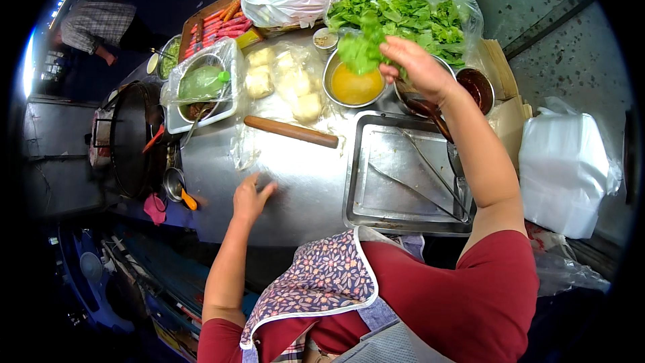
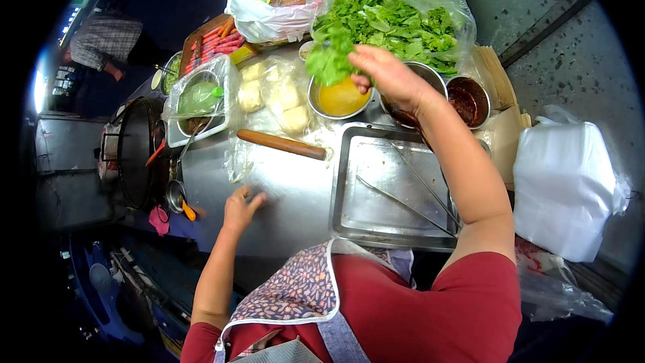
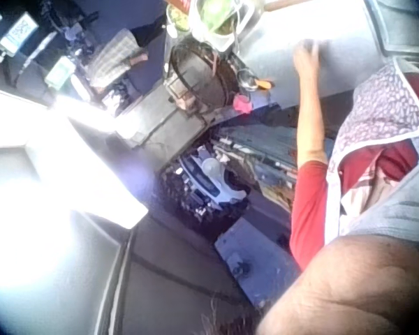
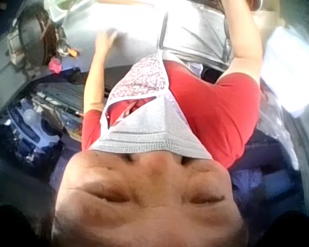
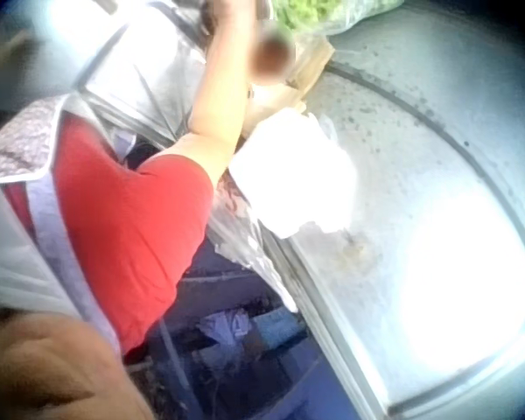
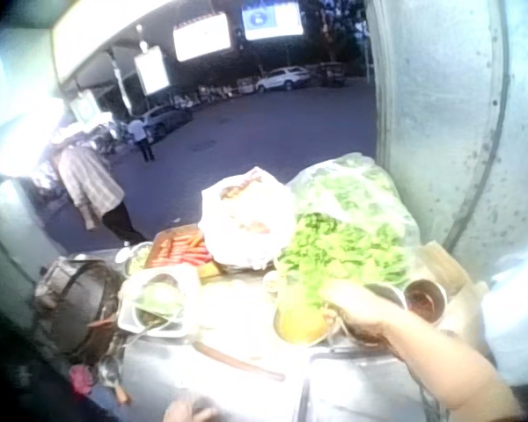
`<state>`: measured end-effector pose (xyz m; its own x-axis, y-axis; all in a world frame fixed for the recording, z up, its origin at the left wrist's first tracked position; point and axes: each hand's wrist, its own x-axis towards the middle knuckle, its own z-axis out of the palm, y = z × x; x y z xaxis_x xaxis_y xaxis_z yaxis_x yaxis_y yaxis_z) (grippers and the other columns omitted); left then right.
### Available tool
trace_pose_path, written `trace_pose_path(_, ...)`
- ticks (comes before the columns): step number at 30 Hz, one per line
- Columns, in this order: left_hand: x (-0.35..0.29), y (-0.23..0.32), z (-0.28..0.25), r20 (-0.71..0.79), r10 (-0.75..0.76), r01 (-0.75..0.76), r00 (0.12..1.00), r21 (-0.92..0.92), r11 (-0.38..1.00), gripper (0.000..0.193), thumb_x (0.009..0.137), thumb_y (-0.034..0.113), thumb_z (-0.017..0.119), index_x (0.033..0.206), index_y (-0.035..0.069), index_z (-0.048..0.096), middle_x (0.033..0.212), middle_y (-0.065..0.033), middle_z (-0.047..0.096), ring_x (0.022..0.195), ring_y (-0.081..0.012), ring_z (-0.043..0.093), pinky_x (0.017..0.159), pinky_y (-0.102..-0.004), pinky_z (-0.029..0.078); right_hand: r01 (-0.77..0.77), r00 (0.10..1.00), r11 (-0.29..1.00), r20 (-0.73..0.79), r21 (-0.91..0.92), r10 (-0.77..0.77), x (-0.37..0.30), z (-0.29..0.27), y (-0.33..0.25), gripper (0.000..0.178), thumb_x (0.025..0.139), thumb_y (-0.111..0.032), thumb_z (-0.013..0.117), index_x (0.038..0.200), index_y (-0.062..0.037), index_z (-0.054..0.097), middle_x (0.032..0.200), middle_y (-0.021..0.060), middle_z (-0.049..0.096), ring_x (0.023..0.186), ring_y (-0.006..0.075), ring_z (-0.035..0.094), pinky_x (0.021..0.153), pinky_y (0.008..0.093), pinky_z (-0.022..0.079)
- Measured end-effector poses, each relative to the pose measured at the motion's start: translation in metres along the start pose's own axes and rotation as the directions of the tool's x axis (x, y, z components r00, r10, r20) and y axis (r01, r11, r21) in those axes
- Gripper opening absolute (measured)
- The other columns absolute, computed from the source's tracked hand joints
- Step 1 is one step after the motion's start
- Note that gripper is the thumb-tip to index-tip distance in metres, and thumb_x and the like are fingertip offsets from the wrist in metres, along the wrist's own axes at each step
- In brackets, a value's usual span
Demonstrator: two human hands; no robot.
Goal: The person cooks a thin egg crepe on a flat griddle, then transfers it to a tray. They add cooked meat, sauces, and lettuce, roll the crepe, and wrap it in paper. The person then hands the wrapped food to a customer and cleans the griddle.
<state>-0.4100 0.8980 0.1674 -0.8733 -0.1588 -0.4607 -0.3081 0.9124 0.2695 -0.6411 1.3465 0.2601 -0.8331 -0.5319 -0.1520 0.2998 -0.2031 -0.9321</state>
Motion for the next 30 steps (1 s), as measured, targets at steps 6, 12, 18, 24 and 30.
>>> trace_pose_path(6, -0.019, 0.182, -0.066, -0.361, 0.294, -0.461, 0.885, -0.583, 0.669, 0.076, 0.095, 0.032, 0.071, 0.156, 0.007, 0.034, 0.122, -0.0171, 0.066, 0.087, -0.0225, 0.068, 0.074, -0.0336, 0.056, 0.049, 0.981, 0.913, 0.190, -0.406, 0.032, -0.029, 0.081, 0.061, 0.024, 0.104, -0.025, 0.050, 0.111, -0.0032, 0.059, 0.081, 0.0094, 0.062, 0.075, 0.0207, 0.062, 0.071, 0.0355, 0.050)
trace_pose_path(12, -0.018, 0.188, -0.032, -0.536, 0.440, -0.607, 0.721, -0.182, 0.773, 0.019, 0.099, 0.016, 0.064, 0.111, 0.003, 0.058, 0.088, -0.0175, 0.065, 0.070, -0.0327, 0.062, 0.067, -0.0393, 0.051, 0.004, 0.997, 0.877, 0.073, -0.480, 0.036, -0.052, 0.157, 0.097, 0.027, 0.101, -0.024, 0.051, 0.107, -0.0017, 0.064, 0.087, 0.0184, 0.070, 0.081, 0.0303, 0.070, 0.072, 0.0429, 0.052)
trace_pose_path(18, -0.018, 0.162, -0.007, -0.487, 0.040, -0.411, 0.873, -0.687, 0.599, 0.018, 0.106, 0.018, 0.052, 0.091, 0.007, 0.054, 0.072, -0.0045, 0.053, 0.061, -0.0161, 0.052, 0.057, -0.0307, 0.044, 0.001, 1.000, 0.952, -0.028, -0.306, -0.010, -0.069, 0.199, 0.132, 0.028, 0.106, -0.026, 0.049, 0.094, -0.0025, 0.056, 0.066, 0.0069, 0.054, 0.062, 0.0143, 0.051, 0.058, 0.0334, 0.046)
trace_pose_path(24, -0.019, 0.095, -0.012, 0.074, -0.193, 0.074, 0.978, -0.997, -0.007, 0.032, 0.109, 0.038, 0.047, 0.086, 0.015, 0.048, 0.068, 0.0057, 0.035, 0.056, -0.0044, 0.033, 0.047, -0.0228, 0.024, -0.042, 0.997, 0.984, -0.076, -0.174, 0.029, -0.060, 0.174, 0.137, 0.039, 0.108, -0.043, 0.047, 0.101, -0.0065, 0.059, 0.076, -0.0022, 0.054, 0.068, 0.0080, 0.052, 0.061, 0.0255, 0.044)
trace_pose_path(30, -0.068, -0.018, 0.027, 0.219, -0.441, 0.206, 0.870, -0.975, -0.079, 0.032, 0.106, 0.042, 0.052, 0.089, 0.014, 0.053, 0.081, 0.0033, 0.053, 0.060, -0.0044, 0.046, 0.049, -0.0174, 0.037, 0.281, 0.526, 0.446, -0.252, -0.850, -0.812, 0.008, 0.047, 0.038, 0.022, 0.106, -0.021, 0.052, 0.122, -0.0096, 0.060, 0.089, -0.0008, 0.051, 0.079, 0.0120, 0.047, 0.068, 0.0286, 0.040)
